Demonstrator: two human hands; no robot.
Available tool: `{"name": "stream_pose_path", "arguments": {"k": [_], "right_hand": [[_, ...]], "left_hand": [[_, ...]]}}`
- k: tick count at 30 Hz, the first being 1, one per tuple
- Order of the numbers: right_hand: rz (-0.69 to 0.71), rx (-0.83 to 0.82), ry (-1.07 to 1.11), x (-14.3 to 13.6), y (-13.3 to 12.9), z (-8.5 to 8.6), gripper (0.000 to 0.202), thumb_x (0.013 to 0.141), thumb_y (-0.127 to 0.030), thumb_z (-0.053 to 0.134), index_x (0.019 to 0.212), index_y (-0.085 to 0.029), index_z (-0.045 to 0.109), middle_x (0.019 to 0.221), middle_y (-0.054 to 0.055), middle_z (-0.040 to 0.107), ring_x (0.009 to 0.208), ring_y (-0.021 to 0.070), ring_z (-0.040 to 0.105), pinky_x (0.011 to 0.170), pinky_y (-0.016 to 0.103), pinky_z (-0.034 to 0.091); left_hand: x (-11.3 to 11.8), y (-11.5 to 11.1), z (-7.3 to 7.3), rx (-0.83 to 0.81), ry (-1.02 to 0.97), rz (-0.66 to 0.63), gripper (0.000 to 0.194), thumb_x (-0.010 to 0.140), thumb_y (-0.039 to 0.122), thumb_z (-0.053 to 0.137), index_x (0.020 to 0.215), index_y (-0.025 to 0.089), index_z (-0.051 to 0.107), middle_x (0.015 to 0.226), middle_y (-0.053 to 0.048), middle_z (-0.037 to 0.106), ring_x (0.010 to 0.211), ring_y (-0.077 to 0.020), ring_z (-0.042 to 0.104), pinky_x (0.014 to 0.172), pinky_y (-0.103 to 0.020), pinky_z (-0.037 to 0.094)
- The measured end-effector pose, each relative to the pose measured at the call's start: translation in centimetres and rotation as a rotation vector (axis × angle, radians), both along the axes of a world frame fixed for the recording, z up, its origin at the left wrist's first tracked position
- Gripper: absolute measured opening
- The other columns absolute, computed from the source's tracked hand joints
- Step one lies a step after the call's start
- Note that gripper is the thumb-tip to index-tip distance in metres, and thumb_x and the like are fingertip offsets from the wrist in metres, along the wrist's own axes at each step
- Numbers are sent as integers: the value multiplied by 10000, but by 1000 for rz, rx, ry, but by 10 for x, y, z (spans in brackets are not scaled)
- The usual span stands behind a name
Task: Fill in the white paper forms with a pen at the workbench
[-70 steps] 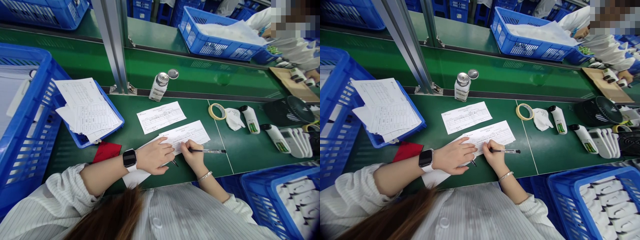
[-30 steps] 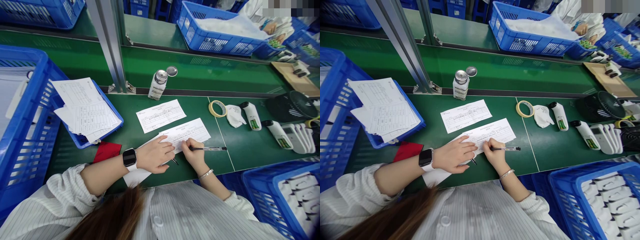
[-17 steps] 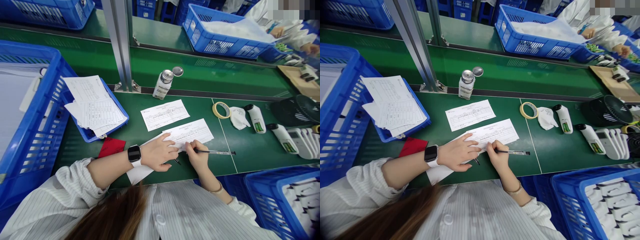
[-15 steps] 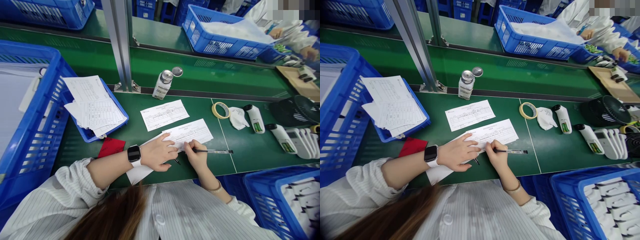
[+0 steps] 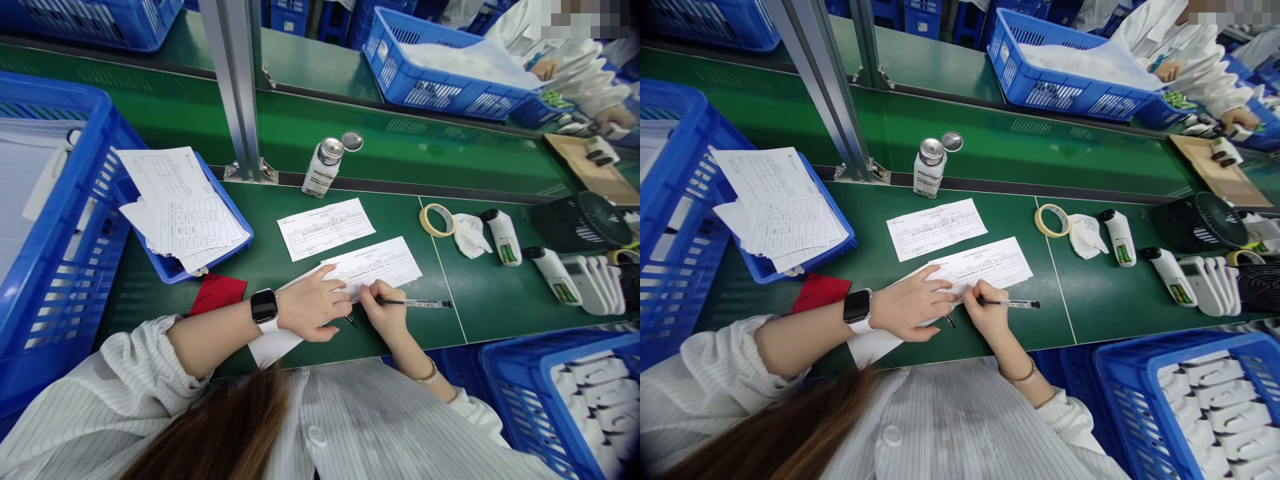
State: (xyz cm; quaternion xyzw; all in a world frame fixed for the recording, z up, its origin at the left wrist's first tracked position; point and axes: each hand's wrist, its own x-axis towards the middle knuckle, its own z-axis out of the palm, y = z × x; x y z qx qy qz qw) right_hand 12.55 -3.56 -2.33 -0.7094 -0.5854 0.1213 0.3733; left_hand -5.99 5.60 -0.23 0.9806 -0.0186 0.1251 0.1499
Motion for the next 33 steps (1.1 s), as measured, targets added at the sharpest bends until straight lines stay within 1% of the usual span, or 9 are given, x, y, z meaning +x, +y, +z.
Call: {"name": "stream_pose_path", "arguments": {"k": [3, 9, 24, 29, 33], "right_hand": [[10, -3, -7, 1, 0, -1, 364, 745, -217, 548, 475, -193, 305, 415, -73, 292, 402, 53, 272, 418, 222, 258], [-20, 3, -7, 0, 0, 0, 364, 739, -208, 544, 471, -194, 298, 417, -73, 284, 401, 54, 273, 420, 224, 263], [-42, 31, 51, 1, -1, -5, 367, 748, -196, 547, 487, -195, 290, 439, -77, 281, 426, 55, 269, 443, 227, 267], [-22, 26, 35, 2, -1, -5, 374, 752, -195, 541, 486, -195, 278, 440, -77, 269, 425, 54, 257, 438, 226, 254], [-33, 23, 54, 3, -2, -6, 374, 753, -199, 545, 490, -195, 280, 442, -76, 277, 429, 55, 264, 445, 227, 263]], "left_hand": [[0, 0, 0, -1, 12, -2, 261, 811, 378, 456, 942, 168, 540, 1079, -67, 612, 1058, -260, 503, 1023, -533, 213], [1, -1, 0, 2, 20, -5, 268, 814, 377, 449, 948, 164, 542, 1084, -72, 610, 1073, -267, 492, 1026, -538, 206], [1, 0, -1, 6, 13, -8, 279, 823, 379, 435, 957, 156, 536, 1107, -71, 602, 1075, -265, 496, 1021, -541, 207], [1, 0, -1, 7, 18, -11, 280, 822, 381, 435, 957, 157, 536, 1111, -73, 601, 1076, -267, 495, 1019, -544, 205], [1, 0, 0, 4, 23, -10, 278, 822, 381, 438, 956, 158, 537, 1110, -74, 601, 1078, -268, 494, 1017, -542, 209]]}}
